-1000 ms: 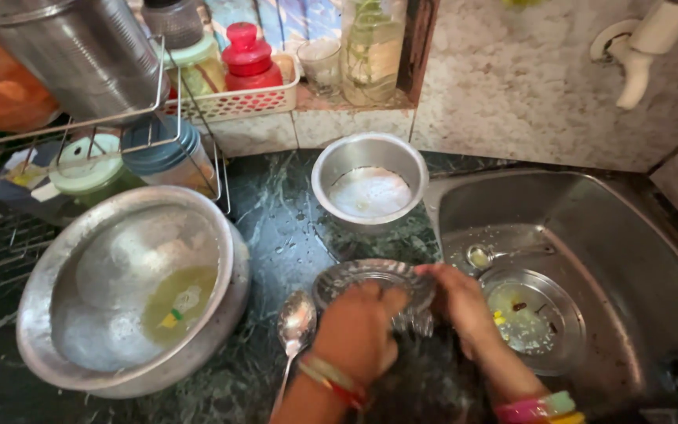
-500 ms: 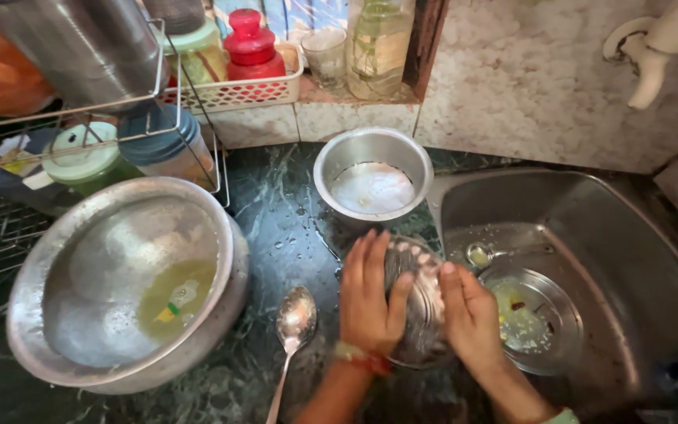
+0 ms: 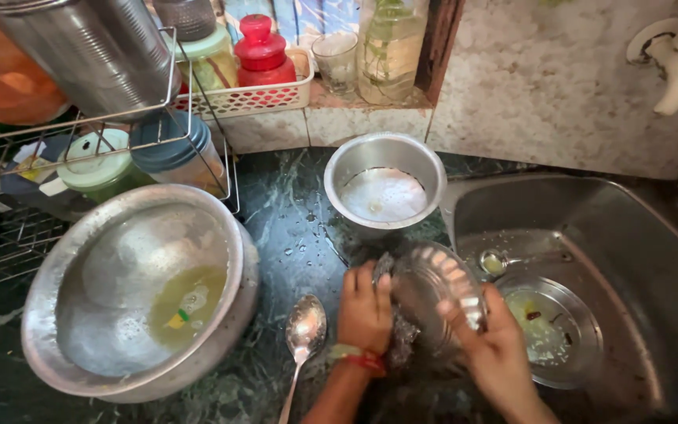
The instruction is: The person scrubs the inside and outside of a large metal cooking pot with a steel wool scrubber in soapy water at the kitchen sink, then rinses the pot under the tap and sets it aside. A small plate and spoon are also handled on the counter.
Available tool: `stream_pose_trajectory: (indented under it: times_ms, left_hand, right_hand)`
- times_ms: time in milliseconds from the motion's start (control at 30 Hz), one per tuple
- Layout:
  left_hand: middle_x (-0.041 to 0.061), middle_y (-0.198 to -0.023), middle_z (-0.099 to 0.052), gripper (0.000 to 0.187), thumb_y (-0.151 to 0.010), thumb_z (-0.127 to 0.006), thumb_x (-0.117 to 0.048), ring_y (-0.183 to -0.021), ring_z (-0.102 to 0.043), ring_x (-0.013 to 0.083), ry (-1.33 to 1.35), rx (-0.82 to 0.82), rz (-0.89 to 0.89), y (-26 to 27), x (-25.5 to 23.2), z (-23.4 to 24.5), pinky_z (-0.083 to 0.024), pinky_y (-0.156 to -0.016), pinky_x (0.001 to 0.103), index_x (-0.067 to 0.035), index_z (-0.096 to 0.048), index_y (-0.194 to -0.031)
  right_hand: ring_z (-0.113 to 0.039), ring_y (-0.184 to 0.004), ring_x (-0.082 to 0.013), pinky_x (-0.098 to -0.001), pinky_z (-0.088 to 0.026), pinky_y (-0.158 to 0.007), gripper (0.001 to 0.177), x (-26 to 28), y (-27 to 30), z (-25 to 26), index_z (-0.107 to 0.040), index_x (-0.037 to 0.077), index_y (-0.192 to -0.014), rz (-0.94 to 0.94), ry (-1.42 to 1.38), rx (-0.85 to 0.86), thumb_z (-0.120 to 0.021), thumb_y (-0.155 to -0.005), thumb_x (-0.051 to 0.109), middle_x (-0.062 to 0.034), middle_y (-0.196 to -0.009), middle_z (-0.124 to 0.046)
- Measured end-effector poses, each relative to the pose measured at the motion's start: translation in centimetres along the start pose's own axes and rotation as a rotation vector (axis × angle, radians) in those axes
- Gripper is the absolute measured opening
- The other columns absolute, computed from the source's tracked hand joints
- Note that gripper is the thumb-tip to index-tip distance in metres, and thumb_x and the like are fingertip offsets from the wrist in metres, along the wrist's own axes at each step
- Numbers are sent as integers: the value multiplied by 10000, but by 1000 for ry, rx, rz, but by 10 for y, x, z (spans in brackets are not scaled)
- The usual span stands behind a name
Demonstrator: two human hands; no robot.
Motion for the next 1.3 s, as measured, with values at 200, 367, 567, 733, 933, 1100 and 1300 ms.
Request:
stream_pose_trajectory:
  times_ms: [200, 367, 567, 733, 933, 1100, 1300]
  left_hand:
    - [204, -1215, -599, 307, -998, -603, -190, -1079, -609, 443, 129, -22, 65, 16, 4, 8, -505, -912, 491, -62, -596, -1276]
    - [163, -1196, -619, 326, -882, -713, -190, -1040, -610, 411, -149, 24, 10, 14, -8, 50, -518, -862, 485, -141, -667, -1201]
    - [82, -1315, -594, 419, -767, -744, -163, -1110, -565, 391, -517, 133, 86, 16, 31, 101, -527, -831, 497, -262, -711, -1173]
    - [5, -1361, -585, 432, -800, -721, -141, -1117, -545, 377, -427, 322, 153, 20, 71, 76, -530, -902, 469, -367, -747, -1167]
    - [124, -1294, -561, 424, -819, -697, -121, -1103, -579, 420, -500, 124, 357, 10, 98, 63, -520, -955, 486, -307, -714, -1200]
    - [185, -1272, -523, 429, -821, -739, -185, -1102, -566, 460, -391, 27, 428, 4, 97, 50, -494, -941, 510, -240, -671, -1242]
    - [227, -1281, -530, 492, -894, -703, -189, -1165, -556, 444, -52, -224, 225, -1, 70, 73, -469, -985, 500, -100, -536, -1348]
  right_hand:
    - [-614, -969, -264, -419, -474, -905, 244, 141, 15, -34, -686, 111, -1007, 1031, 794, 139, -755, -773, 112, -55, -997, -670]
    - [-634, -1019, -206, -527, -361, -1136, 367, 141, -46, -74, -736, 187, -1062, 1125, 1038, 151, -733, -729, 34, 15, -965, -643]
    - [-625, -1041, -165, -615, -214, -1242, 398, 105, -84, -90, -747, 230, -1084, 1057, 1212, 150, -722, -727, 55, 52, -962, -658]
    - [-620, -1147, -201, -681, -151, -1208, 403, 95, -94, -90, -733, 184, -1093, 1029, 1145, 171, -683, -728, 21, 15, -1063, -690]
    - [-610, -1124, -334, -524, -413, -1001, 406, 82, -68, -63, -693, 129, -1154, 835, 936, 125, -672, -758, 41, -101, -1145, -698]
    - [-725, -739, -177, -324, -565, -659, 491, -56, -20, -86, -633, 142, -1223, -50, 757, 611, -847, -845, 370, -32, -821, -747]
    - [-588, -542, -170, -310, -448, -496, 363, -144, 45, -95, -574, 183, -1219, -591, 177, 725, -670, -879, 269, -1, -730, -679]
Point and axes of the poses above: each hand's wrist, its own y-axis away from the middle knuckle, its own z-axis out of the back of the hand, x = y × z, the point moved 10 cm from there along -y, towards the middle knuckle
